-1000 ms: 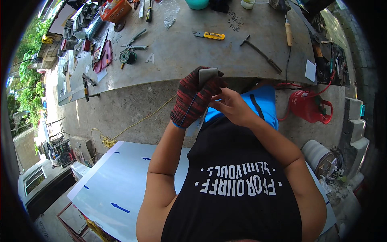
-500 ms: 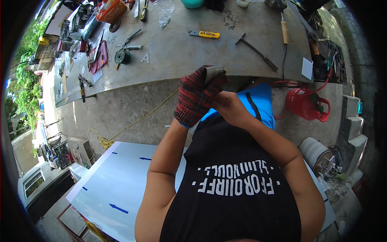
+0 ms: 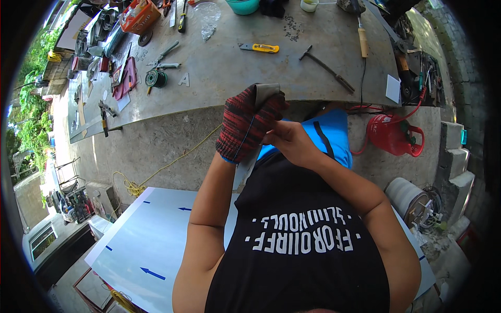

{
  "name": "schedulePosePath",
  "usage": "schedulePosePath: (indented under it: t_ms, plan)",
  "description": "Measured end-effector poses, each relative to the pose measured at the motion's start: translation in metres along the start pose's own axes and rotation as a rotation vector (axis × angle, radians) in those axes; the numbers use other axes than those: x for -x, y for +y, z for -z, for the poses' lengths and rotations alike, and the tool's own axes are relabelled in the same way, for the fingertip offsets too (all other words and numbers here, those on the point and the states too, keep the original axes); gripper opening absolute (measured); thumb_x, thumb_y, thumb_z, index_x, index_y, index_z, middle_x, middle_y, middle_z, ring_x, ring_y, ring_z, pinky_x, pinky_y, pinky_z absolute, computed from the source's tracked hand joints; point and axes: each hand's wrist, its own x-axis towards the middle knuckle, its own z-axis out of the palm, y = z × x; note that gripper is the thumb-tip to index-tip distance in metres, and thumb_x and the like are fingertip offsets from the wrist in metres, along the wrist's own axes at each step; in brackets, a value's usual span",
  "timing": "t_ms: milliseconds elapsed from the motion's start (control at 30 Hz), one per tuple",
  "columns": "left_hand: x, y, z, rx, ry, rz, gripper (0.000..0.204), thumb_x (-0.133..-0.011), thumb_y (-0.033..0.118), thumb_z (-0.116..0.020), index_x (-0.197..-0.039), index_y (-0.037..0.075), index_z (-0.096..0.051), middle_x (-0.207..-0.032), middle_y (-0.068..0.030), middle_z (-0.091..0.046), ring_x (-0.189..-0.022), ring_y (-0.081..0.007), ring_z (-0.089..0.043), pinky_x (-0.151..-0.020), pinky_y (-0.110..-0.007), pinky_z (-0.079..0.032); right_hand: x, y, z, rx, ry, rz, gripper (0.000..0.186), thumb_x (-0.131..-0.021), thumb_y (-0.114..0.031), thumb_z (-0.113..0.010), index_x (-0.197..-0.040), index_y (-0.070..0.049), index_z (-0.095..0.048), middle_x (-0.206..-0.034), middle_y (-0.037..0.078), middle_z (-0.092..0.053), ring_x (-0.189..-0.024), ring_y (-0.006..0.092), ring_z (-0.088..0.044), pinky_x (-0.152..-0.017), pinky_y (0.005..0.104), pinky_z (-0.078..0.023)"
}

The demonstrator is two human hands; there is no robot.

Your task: Soldering a metal strip onto a base to fabricate a channel letter sign component.

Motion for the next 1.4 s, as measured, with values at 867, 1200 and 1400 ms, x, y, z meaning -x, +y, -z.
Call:
schedulePosePath:
  t_ms: [867,1200,1400]
  plan:
    - [-0.147,-0.119,-0.069,-1.201,-0.598,-0.199,0.03,-0.093,0.038,-0.068,-0.109,0.012,-0.071,-0.111,-0.0164,-0.067,-0.104,-0.0387,-0.068,-0.085,-0.05,-0.056,0.027,0.034,0.131,0.602,0.568,0.06,0.03,-0.099,-0.012,-0.067,-0.126,-0.001,-0.067,-0.112,0.012,-0.07,-0.088,0.0193,-0.069,-0.081,0.0319,-0.055]
    - [-0.126,-0.167,-0.066,-1.287,-0.307,-0.416,0.051,-0.083,0.039,-0.077,-0.128,0.02,-0.064,-0.114,-0.0058,-0.07,-0.118,-0.0263,-0.063,-0.109,-0.048,-0.041,0.02,0.047,0.158,0.757,0.604,0.086,0.027,-0.096,-0.007,-0.066,-0.122,-0.002,-0.069,-0.108,0.012,-0.067,-0.084,0.0217,-0.068,-0.079,0.0331,-0.054]
    - [-0.106,-0.189,-0.025,-1.257,-0.143,-0.457,0.066,-0.068,0.024,-0.085,-0.13,0.02,-0.064,-0.126,-0.0042,-0.068,-0.121,-0.0274,-0.062,-0.115,-0.05,-0.036,0.014,0.057,0.163,0.838,0.557,0.114,0.029,-0.093,-0.005,-0.069,-0.122,-0.002,-0.068,-0.111,0.013,-0.067,-0.094,0.0276,-0.067,-0.085,0.0365,-0.054]
